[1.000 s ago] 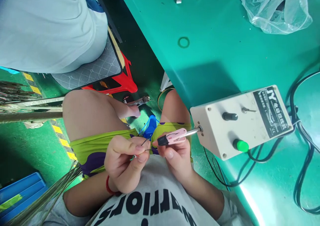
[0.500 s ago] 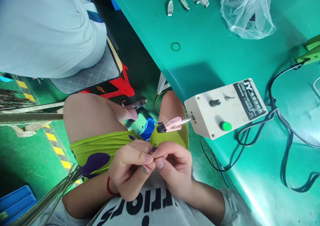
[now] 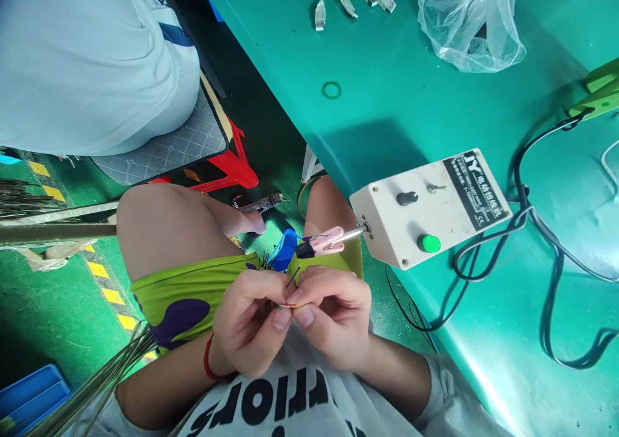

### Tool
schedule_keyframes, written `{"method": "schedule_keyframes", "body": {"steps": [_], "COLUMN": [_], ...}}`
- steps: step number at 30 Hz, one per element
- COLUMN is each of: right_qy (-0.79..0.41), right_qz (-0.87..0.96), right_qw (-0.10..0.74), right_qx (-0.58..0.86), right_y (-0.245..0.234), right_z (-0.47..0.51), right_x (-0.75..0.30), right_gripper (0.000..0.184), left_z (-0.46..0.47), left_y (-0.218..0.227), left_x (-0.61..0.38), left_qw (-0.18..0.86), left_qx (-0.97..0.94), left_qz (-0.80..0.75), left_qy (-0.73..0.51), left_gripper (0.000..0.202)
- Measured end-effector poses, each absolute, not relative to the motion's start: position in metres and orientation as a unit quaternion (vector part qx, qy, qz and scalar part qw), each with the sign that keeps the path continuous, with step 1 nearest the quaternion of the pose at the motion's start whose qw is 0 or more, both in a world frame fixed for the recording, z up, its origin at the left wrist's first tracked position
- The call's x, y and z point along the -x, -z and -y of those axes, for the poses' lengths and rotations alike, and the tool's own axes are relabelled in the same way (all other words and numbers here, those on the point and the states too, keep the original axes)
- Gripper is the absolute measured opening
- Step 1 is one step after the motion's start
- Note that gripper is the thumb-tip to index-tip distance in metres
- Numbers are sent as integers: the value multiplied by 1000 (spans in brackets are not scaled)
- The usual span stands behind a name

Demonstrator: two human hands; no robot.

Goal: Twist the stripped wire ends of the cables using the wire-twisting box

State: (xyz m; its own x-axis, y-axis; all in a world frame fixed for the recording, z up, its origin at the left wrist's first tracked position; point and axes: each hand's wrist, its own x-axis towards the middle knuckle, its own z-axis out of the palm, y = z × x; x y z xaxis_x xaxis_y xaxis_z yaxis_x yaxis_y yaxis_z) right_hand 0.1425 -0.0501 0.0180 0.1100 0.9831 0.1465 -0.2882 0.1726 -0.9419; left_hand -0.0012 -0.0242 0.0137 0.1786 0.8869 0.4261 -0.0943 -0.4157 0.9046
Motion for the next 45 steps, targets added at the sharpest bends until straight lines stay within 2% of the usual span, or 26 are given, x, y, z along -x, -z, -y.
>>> {"method": "schedule_keyframes", "body": {"steps": [5, 14, 27, 34, 41, 45], "right_qy": [-545, -603, -625, -616, -624, -618], "right_qz": [413, 355, 349, 331, 317, 318], "right_qw": [620, 622, 610, 618, 607, 611], "right_qx": [386, 353, 340, 360, 377, 378], "right_y": [-16, -22, -32, -37, -34, -31], "right_z": [50, 47, 41, 41, 47, 47], "right_x": [-141, -139, -136, -134, -138, -138], "right_gripper": [10, 12, 13, 28, 9, 9], "left_z": [21, 12, 11, 13, 13, 12], "left_y": [-14, -19, -16, -14, -17, -17], "left_x": [2, 3, 3, 4, 3, 4], "left_qw": [366, 328, 336, 335, 324, 322], "left_qx": [-650, -670, -665, -660, -667, -670], "left_qz": [-345, -341, -332, -338, -343, -349], "left_qy": [-569, -572, -578, -580, -576, -570], "left_gripper": [4, 13, 8, 4, 11, 8]}}
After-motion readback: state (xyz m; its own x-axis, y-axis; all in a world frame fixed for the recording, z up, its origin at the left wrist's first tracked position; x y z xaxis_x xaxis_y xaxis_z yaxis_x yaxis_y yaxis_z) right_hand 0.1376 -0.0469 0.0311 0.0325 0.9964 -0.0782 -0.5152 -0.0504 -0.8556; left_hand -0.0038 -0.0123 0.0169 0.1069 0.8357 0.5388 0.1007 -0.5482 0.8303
